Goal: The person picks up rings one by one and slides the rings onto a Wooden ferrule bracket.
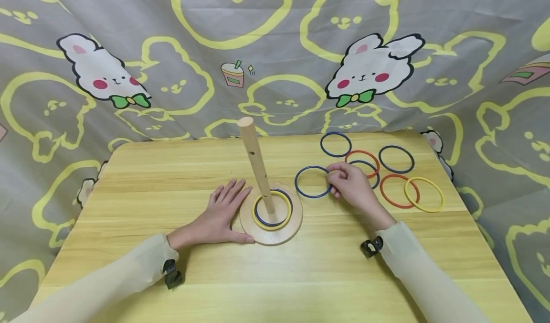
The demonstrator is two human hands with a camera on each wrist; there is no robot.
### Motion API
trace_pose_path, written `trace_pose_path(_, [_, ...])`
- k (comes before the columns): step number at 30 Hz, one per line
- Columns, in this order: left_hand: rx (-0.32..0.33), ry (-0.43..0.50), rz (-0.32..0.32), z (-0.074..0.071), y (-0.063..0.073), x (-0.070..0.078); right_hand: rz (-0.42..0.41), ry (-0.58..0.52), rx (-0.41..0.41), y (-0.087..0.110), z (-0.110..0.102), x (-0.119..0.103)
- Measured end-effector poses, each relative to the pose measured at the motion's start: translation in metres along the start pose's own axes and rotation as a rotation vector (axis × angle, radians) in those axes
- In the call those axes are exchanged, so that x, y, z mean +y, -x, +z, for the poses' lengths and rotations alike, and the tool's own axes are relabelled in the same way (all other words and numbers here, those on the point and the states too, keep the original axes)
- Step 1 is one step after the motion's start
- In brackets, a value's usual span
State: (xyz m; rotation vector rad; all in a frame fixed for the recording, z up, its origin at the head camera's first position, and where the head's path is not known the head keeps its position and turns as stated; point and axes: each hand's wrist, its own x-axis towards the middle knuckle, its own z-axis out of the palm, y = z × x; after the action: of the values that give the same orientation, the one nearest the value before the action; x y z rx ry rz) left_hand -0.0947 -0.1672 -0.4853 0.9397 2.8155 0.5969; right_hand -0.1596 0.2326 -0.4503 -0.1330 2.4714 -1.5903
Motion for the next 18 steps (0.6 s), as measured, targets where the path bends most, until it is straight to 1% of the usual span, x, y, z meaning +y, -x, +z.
trace_pose_path(4, [0.006,0.004,0.005,-0.001,0.000,0.001,0.017,-0.153,0.029,0.013,-0.006,-0.008])
trace_pose_path(8, [0.017,0.010,0.015,-0.002,-0.001,0.001,0.007,-0.334,0.062,0.024,-0.011,-0.021])
trace_pose_path(11, [0.017,0.016,0.014,-0.002,0.000,0.001,-0.011,-0.448,0.086,0.031,-0.013,-0.033])
trace_pose_path(13, [0.019,0.022,0.012,-0.002,0.000,0.001,-0.021,-0.492,0.106,0.035,-0.014,-0.043])
trace_pose_path(18, [0.024,0.026,0.013,-0.002,0.002,0.001,-0.056,-0.508,0.151,0.048,-0.016,-0.072])
